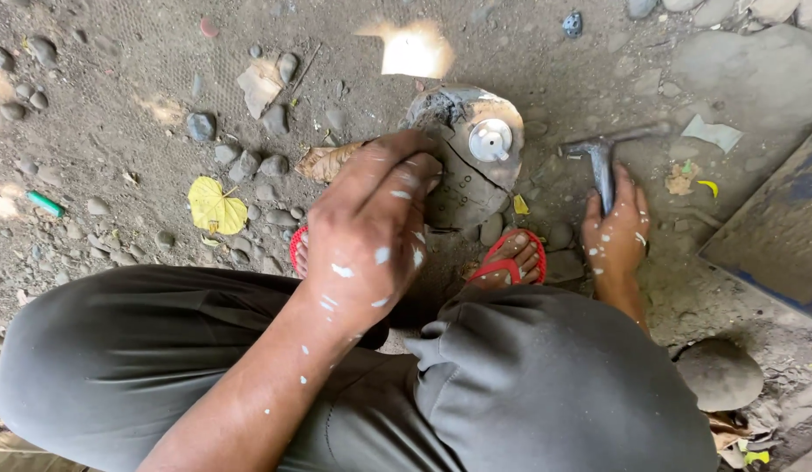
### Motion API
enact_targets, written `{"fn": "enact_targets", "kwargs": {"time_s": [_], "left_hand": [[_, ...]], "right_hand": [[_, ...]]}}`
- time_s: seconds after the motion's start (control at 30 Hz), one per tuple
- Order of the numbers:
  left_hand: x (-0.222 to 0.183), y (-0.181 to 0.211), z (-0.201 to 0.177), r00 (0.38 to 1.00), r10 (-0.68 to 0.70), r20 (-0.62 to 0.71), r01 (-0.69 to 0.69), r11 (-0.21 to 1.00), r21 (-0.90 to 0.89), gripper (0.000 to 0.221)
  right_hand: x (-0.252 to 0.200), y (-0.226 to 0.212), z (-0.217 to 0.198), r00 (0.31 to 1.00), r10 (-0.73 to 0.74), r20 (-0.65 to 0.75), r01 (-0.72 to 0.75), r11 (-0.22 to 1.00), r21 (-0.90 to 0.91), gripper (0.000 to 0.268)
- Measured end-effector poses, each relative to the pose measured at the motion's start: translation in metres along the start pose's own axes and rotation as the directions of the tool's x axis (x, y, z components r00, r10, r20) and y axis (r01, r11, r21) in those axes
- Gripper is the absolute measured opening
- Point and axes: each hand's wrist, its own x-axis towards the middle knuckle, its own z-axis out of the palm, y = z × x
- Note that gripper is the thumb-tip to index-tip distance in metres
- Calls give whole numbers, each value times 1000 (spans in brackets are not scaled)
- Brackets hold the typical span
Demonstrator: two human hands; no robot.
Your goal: Repairing a paint spray gun by fitting a rubber seal and modifying a metal disc using a hammer.
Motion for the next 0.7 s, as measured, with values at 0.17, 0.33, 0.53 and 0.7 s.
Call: {"fn": "enact_targets", "kwargs": {"time_s": [0.17, 0.33, 0.53, 0.7], "left_hand": [[2, 5, -1, 995, -83, -48, 79, 993, -85, 17], [5, 9, -3, 993, -102, -61, 91, 981, -173, 14], [6, 25, -5, 987, -157, -40, 138, 944, -298, 11], [-1, 32, -2, 972, -218, -89, 163, 894, -416, 11]], "right_hand": [[5, -20, -18, 982, -174, -76, 166, 981, -105, 30], [4, -119, -75, 988, -99, -121, 150, 815, 560, 14], [23, -212, -115, 833, -542, -112, 284, 245, 927, 40], [21, -204, -117, 825, -564, -19, 310, 424, 851, 23]]}}
